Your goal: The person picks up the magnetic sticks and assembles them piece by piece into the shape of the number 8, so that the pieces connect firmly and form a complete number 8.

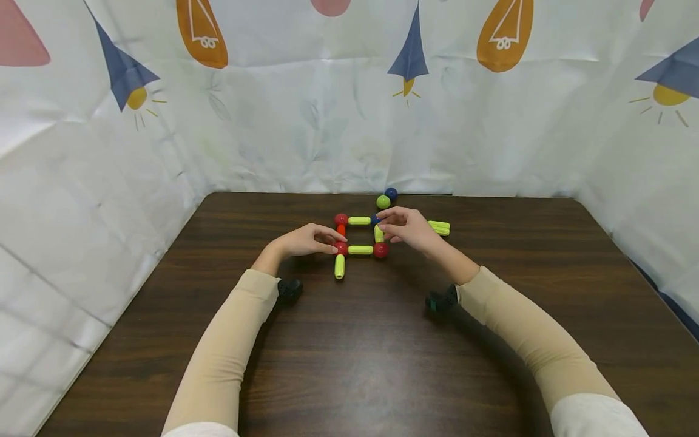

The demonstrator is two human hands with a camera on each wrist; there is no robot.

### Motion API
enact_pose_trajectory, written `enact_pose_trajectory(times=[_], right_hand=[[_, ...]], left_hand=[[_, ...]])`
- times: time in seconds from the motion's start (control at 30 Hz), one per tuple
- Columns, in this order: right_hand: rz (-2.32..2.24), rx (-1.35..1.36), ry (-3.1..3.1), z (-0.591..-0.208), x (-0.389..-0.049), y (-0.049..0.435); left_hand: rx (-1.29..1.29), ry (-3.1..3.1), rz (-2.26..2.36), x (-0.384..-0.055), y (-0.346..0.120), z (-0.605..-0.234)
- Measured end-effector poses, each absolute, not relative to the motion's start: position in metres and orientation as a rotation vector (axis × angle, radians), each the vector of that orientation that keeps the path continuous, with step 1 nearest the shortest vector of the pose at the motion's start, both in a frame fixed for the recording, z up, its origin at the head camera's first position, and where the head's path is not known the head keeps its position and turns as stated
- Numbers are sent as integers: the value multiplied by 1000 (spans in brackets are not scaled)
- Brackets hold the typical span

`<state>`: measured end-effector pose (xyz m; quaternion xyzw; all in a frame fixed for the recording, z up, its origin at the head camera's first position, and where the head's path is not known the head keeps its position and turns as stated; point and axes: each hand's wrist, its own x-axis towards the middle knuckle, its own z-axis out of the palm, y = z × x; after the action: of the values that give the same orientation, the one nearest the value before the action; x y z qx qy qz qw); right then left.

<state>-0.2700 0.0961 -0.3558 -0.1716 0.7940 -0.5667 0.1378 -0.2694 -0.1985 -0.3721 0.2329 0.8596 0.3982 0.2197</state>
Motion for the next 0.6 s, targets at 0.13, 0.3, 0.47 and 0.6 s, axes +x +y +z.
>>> enact_pose_trajectory(times=[0.13,0.3,0.47,0.6], right_hand=[[-1579,-566,2464,-358,-283,98],[-1415,-615,2707,-362,-302,97],[-1299,-611,2819,-363,-314,93],[-1226,-603,2868,-364,-322,91]], left_hand=[[650,2379,1100,-270,-200,-372],[650,2376,1099,-270,-201,-373],[633,2370,1106,-271,-200,-373],[630,2377,1093,-272,-199,-374]])
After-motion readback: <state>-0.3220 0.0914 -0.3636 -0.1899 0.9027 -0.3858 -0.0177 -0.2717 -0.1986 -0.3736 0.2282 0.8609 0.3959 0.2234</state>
